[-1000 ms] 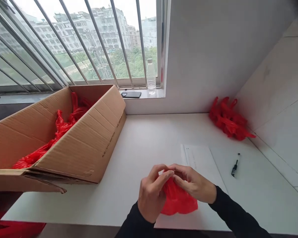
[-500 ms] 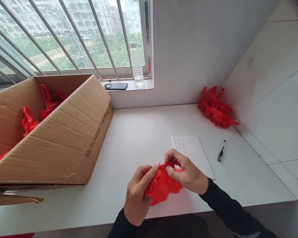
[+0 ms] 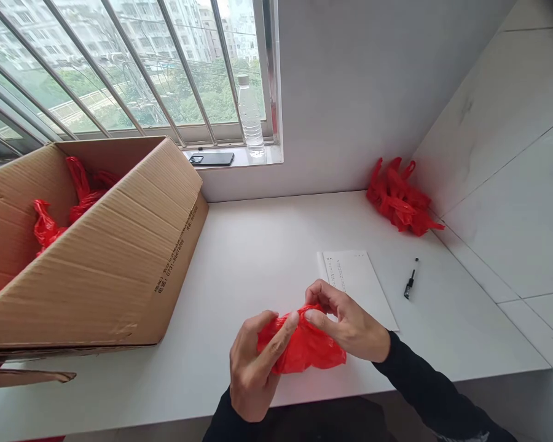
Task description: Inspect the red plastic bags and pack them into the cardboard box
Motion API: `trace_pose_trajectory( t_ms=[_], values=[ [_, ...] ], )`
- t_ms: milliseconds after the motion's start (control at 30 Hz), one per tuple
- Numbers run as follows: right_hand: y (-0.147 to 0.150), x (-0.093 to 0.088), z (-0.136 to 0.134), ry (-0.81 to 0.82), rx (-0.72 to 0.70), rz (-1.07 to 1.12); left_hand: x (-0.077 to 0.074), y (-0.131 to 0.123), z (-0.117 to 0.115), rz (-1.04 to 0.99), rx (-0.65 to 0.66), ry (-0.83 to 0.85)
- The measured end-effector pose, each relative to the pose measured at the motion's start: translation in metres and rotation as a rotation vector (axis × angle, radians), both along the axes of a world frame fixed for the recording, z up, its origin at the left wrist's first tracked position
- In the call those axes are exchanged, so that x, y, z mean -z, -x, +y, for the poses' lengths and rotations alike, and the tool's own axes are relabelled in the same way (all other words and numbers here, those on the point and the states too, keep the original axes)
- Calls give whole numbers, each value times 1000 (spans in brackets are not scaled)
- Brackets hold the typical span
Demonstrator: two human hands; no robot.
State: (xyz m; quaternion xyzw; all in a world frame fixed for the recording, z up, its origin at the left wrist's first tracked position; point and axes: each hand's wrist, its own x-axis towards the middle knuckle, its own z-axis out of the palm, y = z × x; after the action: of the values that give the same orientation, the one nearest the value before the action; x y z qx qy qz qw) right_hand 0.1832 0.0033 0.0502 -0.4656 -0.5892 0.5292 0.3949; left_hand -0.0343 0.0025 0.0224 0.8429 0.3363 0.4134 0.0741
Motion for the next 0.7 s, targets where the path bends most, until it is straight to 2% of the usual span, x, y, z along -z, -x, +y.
trace_pose_trajectory(
  t_ms=[100, 200, 500, 700],
  values=[
    [0, 1, 0, 41, 6, -23, 3, -2, 1, 113, -129, -125],
    [0, 1, -1, 95, -23, 11, 4, -8, 3, 246, -243, -160],
    [-2, -2, -1, 28, 3, -42, 10, -11, 3, 326, -229, -148],
    [-2, 7, -2, 121, 72, 2, 11, -11, 5, 334, -210, -101]
  ],
)
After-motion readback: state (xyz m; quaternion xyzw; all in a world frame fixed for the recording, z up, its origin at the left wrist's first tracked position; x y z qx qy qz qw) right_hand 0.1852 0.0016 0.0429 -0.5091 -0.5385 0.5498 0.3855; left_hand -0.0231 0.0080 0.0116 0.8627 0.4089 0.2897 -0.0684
